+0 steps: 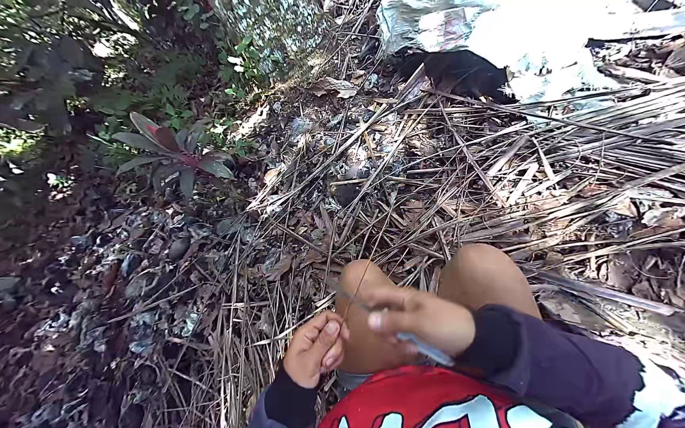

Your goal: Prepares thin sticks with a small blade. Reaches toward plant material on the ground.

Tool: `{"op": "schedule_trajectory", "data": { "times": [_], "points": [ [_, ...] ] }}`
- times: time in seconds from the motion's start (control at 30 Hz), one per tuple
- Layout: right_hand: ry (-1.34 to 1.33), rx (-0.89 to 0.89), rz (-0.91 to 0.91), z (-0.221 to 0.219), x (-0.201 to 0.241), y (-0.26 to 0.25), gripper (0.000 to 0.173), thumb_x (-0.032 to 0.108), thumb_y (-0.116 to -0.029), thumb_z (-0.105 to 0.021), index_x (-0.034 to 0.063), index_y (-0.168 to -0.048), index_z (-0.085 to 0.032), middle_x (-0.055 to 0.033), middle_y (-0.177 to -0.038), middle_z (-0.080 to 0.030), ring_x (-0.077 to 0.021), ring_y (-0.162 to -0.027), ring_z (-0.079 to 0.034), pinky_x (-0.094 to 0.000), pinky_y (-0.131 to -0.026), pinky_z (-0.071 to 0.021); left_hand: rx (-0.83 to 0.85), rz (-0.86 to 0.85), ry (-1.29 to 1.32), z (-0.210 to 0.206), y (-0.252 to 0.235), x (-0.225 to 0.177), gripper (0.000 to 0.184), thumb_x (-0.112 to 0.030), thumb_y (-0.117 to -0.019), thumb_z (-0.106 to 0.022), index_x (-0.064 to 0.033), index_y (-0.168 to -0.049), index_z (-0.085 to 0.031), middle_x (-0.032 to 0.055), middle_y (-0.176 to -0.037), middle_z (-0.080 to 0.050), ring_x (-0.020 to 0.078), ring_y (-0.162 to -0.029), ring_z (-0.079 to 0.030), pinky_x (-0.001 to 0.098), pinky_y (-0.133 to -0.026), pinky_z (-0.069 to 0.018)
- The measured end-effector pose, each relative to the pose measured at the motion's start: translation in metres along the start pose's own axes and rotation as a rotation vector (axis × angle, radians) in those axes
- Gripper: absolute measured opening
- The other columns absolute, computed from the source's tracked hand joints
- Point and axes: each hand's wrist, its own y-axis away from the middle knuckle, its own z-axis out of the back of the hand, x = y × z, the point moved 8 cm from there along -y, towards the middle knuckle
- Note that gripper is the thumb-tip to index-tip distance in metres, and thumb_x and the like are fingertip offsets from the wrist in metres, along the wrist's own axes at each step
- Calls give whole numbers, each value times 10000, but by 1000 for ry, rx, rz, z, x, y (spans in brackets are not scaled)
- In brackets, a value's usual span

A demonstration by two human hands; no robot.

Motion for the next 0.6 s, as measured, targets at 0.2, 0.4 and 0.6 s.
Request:
{"op": "schedule_trajectory", "data": {
  "times": [0.2,0.4,0.6],
  "points": [
    [-41,-293,389,91,66,8,366,289,-1056,-481,180,-1397,-559,116,-668,-489,42,-506,-433,-119,-476,-397,150,37,142,4,6,3,200,-351,-1025,-594,-193,-993,-712,-172,-560,-507,-74,-469,-485,106,-469,-419],
    [26,-15,140,13,18,0,621,242,-1012,-522,125,-1579,-300,88,-762,-550,24,-585,-487,-156,-535,-426,249,120,343,-6,2,8,194,-335,-1024,-598,-181,-967,-702,-151,-548,-527,-49,-460,-525,121,-465,-445],
    [-13,-234,370,72,50,3,395,399,-1010,-557,188,-1339,-617,153,-654,-514,67,-517,-443,-118,-498,-404,350,211,398,2,19,13,190,-326,-1035,-584,-186,-975,-697,-158,-563,-537,-56,-466,-530,111,-460,-445]
  ]
}}
